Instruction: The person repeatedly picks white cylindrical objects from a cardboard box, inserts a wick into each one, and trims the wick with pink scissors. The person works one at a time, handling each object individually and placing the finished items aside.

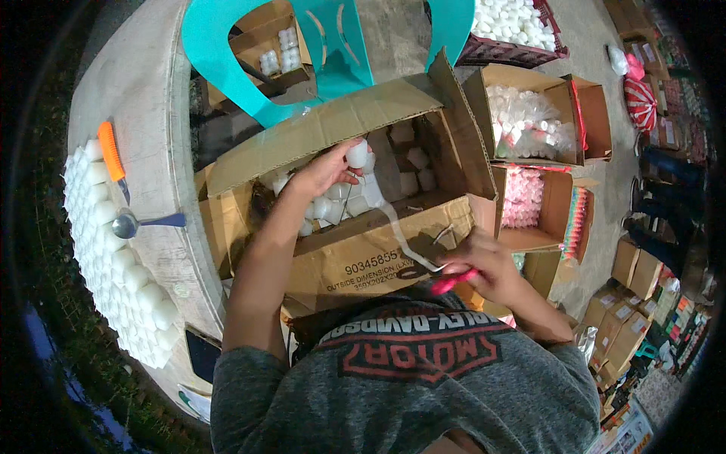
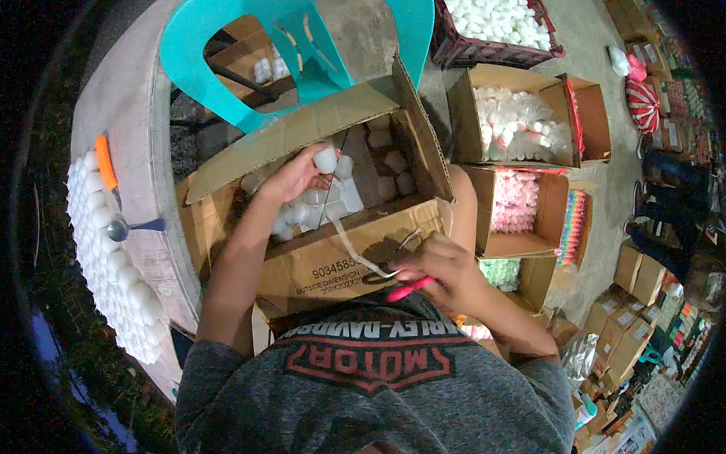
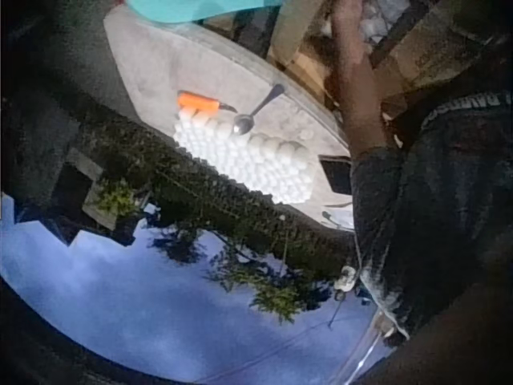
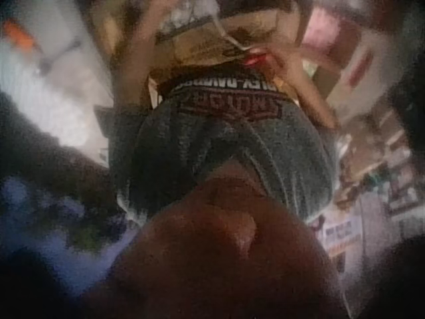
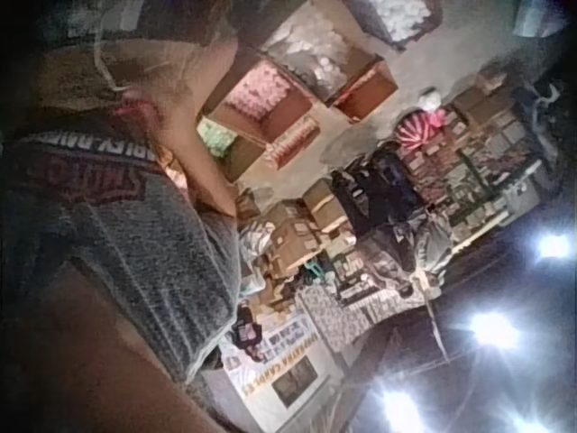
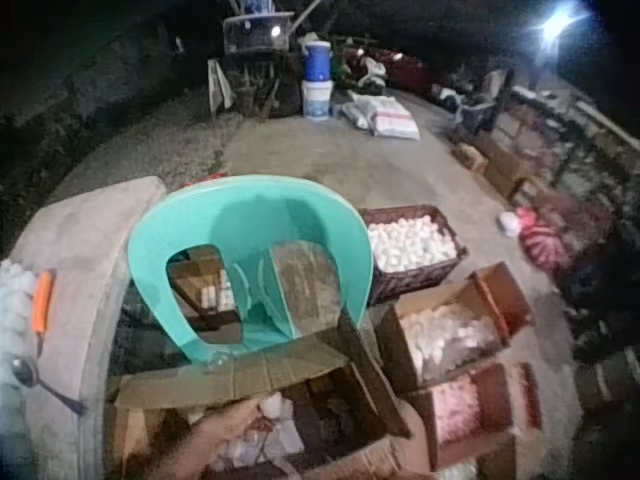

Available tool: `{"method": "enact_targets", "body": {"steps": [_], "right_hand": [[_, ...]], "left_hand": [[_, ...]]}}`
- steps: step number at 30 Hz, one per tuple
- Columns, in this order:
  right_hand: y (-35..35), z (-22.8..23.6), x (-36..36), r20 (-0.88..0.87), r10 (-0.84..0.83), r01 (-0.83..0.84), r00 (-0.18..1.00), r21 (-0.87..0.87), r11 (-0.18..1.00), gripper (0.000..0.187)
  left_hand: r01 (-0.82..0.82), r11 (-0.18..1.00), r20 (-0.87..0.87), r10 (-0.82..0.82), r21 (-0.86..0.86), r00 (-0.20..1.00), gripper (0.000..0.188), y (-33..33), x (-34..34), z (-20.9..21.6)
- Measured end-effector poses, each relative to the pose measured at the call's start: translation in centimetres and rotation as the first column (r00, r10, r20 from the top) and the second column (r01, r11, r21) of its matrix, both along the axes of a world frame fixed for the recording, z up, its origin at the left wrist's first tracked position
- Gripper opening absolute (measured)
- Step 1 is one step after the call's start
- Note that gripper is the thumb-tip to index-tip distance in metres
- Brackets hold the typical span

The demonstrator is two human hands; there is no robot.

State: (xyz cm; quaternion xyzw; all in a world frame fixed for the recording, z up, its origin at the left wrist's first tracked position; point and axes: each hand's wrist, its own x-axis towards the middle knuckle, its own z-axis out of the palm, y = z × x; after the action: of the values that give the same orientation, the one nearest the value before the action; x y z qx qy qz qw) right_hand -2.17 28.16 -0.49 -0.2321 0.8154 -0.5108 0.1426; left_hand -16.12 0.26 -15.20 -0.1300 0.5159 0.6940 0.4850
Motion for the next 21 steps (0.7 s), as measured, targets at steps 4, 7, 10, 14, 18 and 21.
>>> {"method": "enact_targets", "body": {"steps": [4, 7, 10, 14, 18, 21], "right_hand": [[-0.3, 0.4, 0.2, -0.02, -0.351, 0.35, 0.936, -0.037, 0.936, 0.007], [-0.4, 0.2, 0.1, -0.011, -0.361, 0.361, 0.933, 0.052, 0.931, 0.009], [0.2, 0.1, 0.2, 0.104, -0.269, 0.258, 0.957, 0.113, 0.96, 0.015], [0.4, 0.8, 0.4, 0.283, -0.239, 0.271, 0.929, -0.082, 0.959, 0.034], [0.8, 1.6, 0.8, 0.457, -0.125, 0.259, 0.881, -0.244, 0.935, 0.049], [-0.9, 2.5, 1.5, 0.601, -0.108, 0.401, 0.792, -0.378, 0.835, 0.036]], "left_hand": [[0.067, 0.94, -0.124, -0.027, 0.335, 0.992, 0.029, 0.8, 2.5, 4.9], [0.245, 0.844, -0.359, -0.067, 0.477, 0.931, 0.037, 4.6, 6.7, 10.6], [0.274, 0.736, -0.468, 0.066, 0.619, 0.881, 0.034, 7.5, 10.0, 12.5], [0.263, 0.845, -0.371, -0.083, 0.466, 0.925, 0.02, 6.4, 11.0, 13.7], [0.468, 0.829, -0.575, -0.23, 0.307, 0.785, 0.016, 6.6, 11.2, 14.7], [0.531, 0.815, -0.5, -0.368, 0.232, 0.784, 0.017, 6.6, 11.7, 15.4]]}}
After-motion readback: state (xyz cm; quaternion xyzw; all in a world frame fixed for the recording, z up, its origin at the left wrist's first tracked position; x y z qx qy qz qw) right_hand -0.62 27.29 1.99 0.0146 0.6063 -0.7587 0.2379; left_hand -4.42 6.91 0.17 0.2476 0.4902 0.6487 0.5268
